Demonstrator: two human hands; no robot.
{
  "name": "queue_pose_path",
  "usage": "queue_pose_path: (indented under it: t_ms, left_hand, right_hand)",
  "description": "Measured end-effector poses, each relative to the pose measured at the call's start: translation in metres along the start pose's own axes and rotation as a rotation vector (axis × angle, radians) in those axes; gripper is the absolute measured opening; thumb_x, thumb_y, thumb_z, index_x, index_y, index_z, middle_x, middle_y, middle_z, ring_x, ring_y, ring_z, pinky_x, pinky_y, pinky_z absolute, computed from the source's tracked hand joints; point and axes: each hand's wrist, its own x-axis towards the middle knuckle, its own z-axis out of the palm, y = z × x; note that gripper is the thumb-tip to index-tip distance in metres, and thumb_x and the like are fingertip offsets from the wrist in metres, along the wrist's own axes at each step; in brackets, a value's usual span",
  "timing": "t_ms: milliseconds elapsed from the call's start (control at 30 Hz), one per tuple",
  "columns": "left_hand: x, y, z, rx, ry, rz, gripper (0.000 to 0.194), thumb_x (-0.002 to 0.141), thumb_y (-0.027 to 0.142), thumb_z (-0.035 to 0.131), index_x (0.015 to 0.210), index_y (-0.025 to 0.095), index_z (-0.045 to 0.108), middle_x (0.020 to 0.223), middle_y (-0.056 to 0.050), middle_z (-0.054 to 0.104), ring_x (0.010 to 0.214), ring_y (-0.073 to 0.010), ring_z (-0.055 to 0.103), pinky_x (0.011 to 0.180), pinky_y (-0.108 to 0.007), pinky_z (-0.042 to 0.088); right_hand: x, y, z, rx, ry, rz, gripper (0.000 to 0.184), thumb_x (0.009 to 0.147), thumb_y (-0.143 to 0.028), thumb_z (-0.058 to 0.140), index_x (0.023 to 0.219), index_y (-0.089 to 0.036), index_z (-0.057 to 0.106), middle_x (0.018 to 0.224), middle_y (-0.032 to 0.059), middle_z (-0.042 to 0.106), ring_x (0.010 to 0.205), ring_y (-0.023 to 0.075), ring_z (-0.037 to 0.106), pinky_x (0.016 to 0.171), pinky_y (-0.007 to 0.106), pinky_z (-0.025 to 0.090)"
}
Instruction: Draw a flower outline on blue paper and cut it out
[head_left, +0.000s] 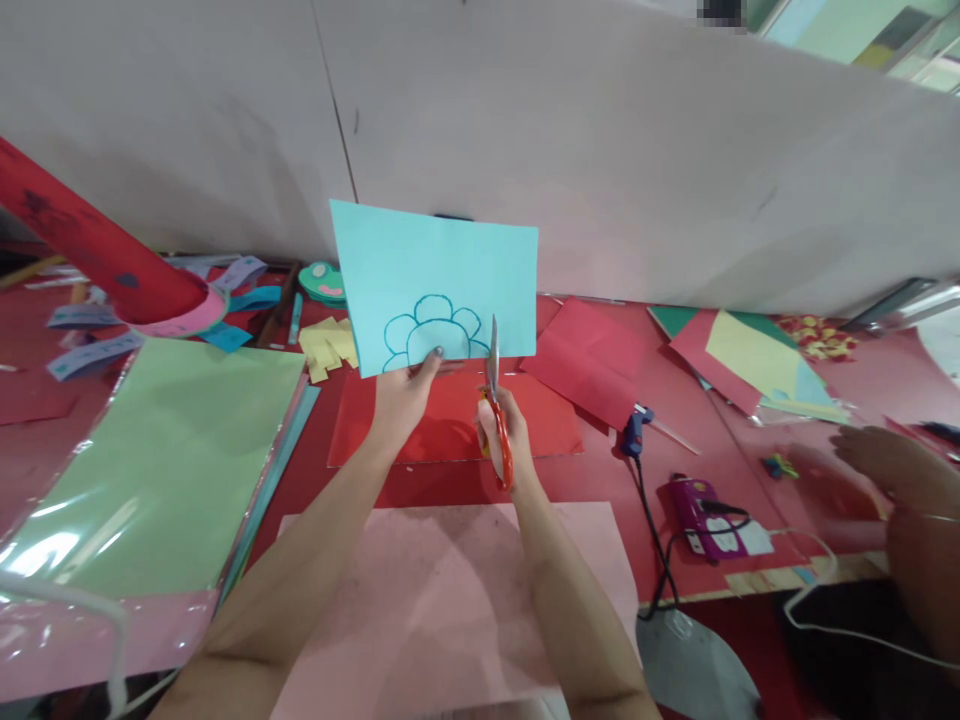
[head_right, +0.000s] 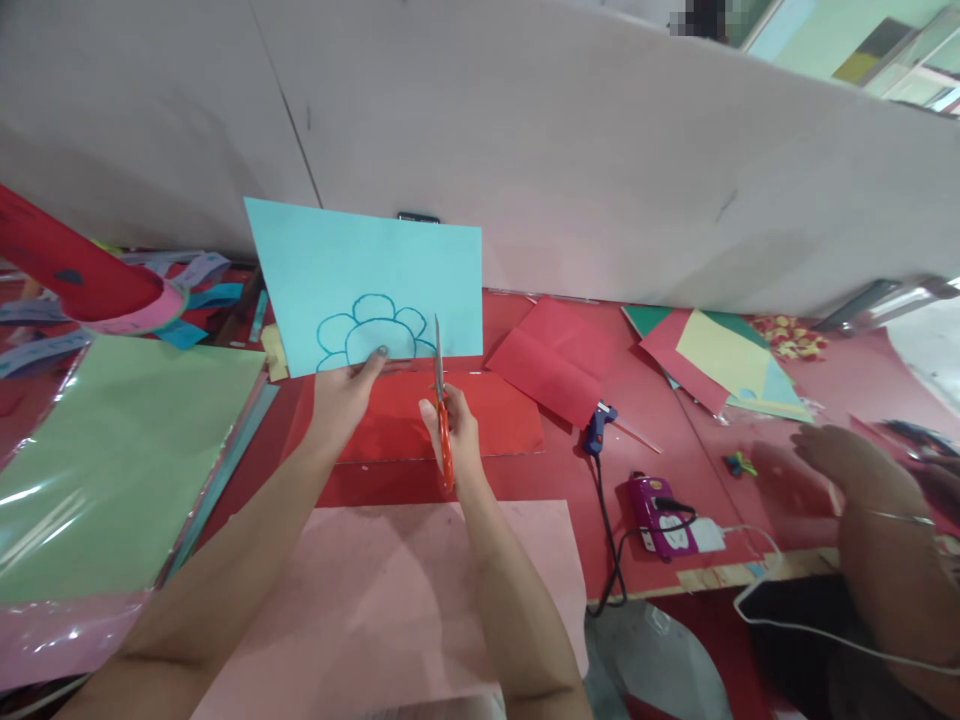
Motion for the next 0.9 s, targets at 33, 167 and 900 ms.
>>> queue_pose_path:
  t_ms: [33, 167, 900]
  left_hand:
    - [0.000, -0.001, 0.000, 0.001, 0.003, 0.009, 0.037, 0.078, 0.052, 0.066, 0.092, 0.018, 0.068, 0.096, -0.011, 0.074, 0.101, -0.0287, 0.068, 0.098, -0.041, 0.051]
    - [0.002, -0.007, -0.001, -0.009, -0.010, -0.011, 0.035, 0.079, 0.049, 0.066, 0.092, 0.016, 0.068, 0.092, -0.011, 0.074, 0.100, -0.0288, 0.068, 0.096, -0.042, 0.052]
    - [0.012, -0.003, -0.017, 0.158, 0.117, 0.013, 0.027, 0.080, 0.044, 0.061, 0.077, 0.018, 0.063, 0.065, -0.001, 0.064, 0.074, -0.0199, 0.064, 0.070, -0.028, 0.050]
  right_hand:
    - [0.000, -0.001, 0.000, 0.008, 0.014, 0.022, 0.044, 0.083, -0.056, 0.054, 0.111, -0.023, 0.053, 0.066, -0.0034, 0.047, 0.055, 0.0095, 0.044, 0.049, 0.022, 0.035]
    - [0.000, -0.002, 0.001, 0.026, 0.041, 0.071, 0.046, 0.080, -0.056, 0.059, 0.110, -0.022, 0.055, 0.065, -0.0041, 0.047, 0.055, 0.0093, 0.043, 0.049, 0.022, 0.035]
    - [-0.004, 0.002, 0.001, -0.006, -0.138, 0.011, 0.039, 0.082, -0.053, 0.060, 0.107, -0.023, 0.055, 0.062, -0.0062, 0.040, 0.052, 0.0079, 0.036, 0.050, 0.022, 0.033]
